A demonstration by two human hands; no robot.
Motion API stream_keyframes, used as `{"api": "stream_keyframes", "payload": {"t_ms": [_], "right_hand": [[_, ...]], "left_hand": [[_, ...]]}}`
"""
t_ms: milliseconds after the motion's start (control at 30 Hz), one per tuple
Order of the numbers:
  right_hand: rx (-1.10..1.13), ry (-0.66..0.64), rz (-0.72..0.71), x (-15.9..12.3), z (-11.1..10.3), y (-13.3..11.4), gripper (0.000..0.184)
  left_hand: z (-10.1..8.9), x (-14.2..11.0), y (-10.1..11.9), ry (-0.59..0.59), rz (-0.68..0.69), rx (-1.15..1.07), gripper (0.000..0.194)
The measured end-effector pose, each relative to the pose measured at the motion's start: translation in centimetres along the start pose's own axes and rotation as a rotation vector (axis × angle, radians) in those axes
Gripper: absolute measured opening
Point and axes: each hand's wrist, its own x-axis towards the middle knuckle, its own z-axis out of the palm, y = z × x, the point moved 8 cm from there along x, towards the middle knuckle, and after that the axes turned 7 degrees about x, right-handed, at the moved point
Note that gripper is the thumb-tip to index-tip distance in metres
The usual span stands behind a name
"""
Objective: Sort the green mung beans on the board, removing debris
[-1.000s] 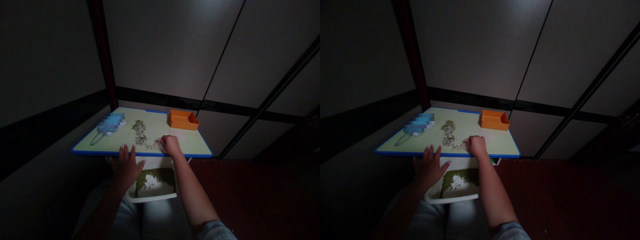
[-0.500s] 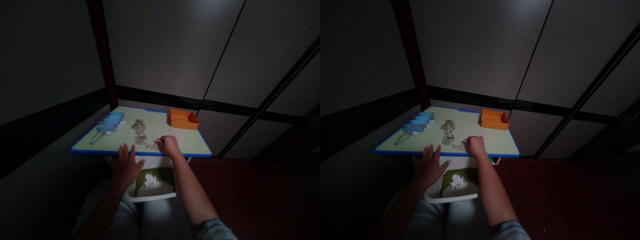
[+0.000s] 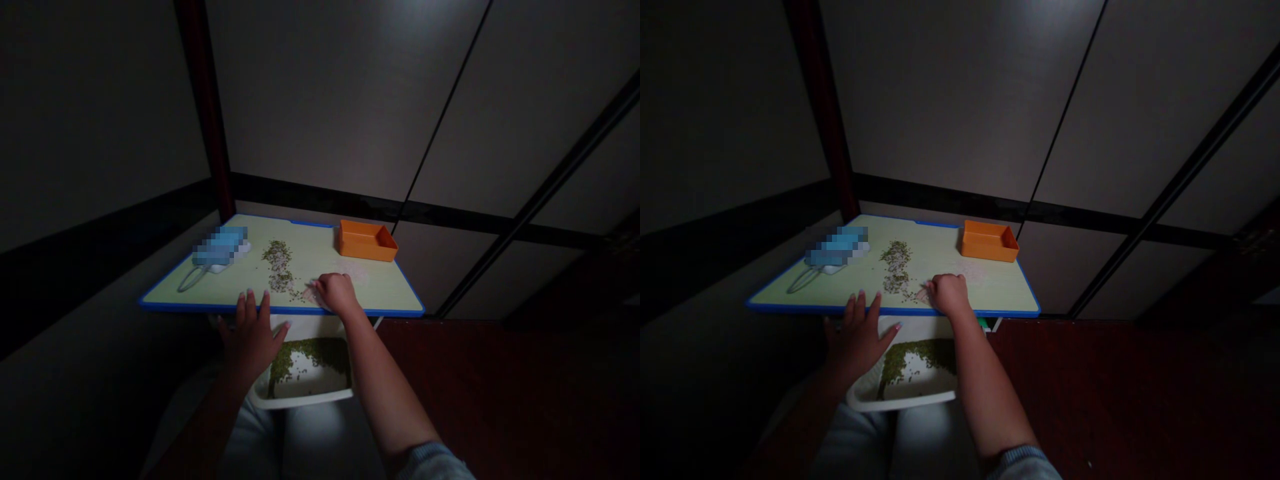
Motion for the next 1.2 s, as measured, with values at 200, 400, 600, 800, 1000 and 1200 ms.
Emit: {"api": "stream_keyframes", "payload": {"t_ms": [200,400,600,800,1000,1200], "right_hand": [[-0.018,0.0,0.0,0.1,0.1,-0.5,0.031],[-0.031,0.022,0.102,0.3,0.0,0.4,0.033],[-0.017,0.065,0.177,0.2,-0.5,1.8,0.036],[0.044,0.011,0.07,0.2,-0.2,0.5,0.033],[0.029,0.026,0.066,0.5,0.2,0.0,0.034],[0.005,0.083,0.054,1.1,0.3,-0.4,0.033]], "left_hand": [[0.0,0.0,0.1,0.002,0.003,-0.001,0.071],[0.1,0.0,0.0,-0.011,-0.005,-0.005,0.071],[0.0,0.0,-0.1,-0.008,-0.008,-0.004,0.071],[0.0,0.0,-0.1,0.008,0.001,0.03,0.07],[0.1,0.0,-0.3,0.016,-0.002,0.04,0.07],[0.0,0.0,-0.3,0.019,-0.005,0.031,0.069]]}}
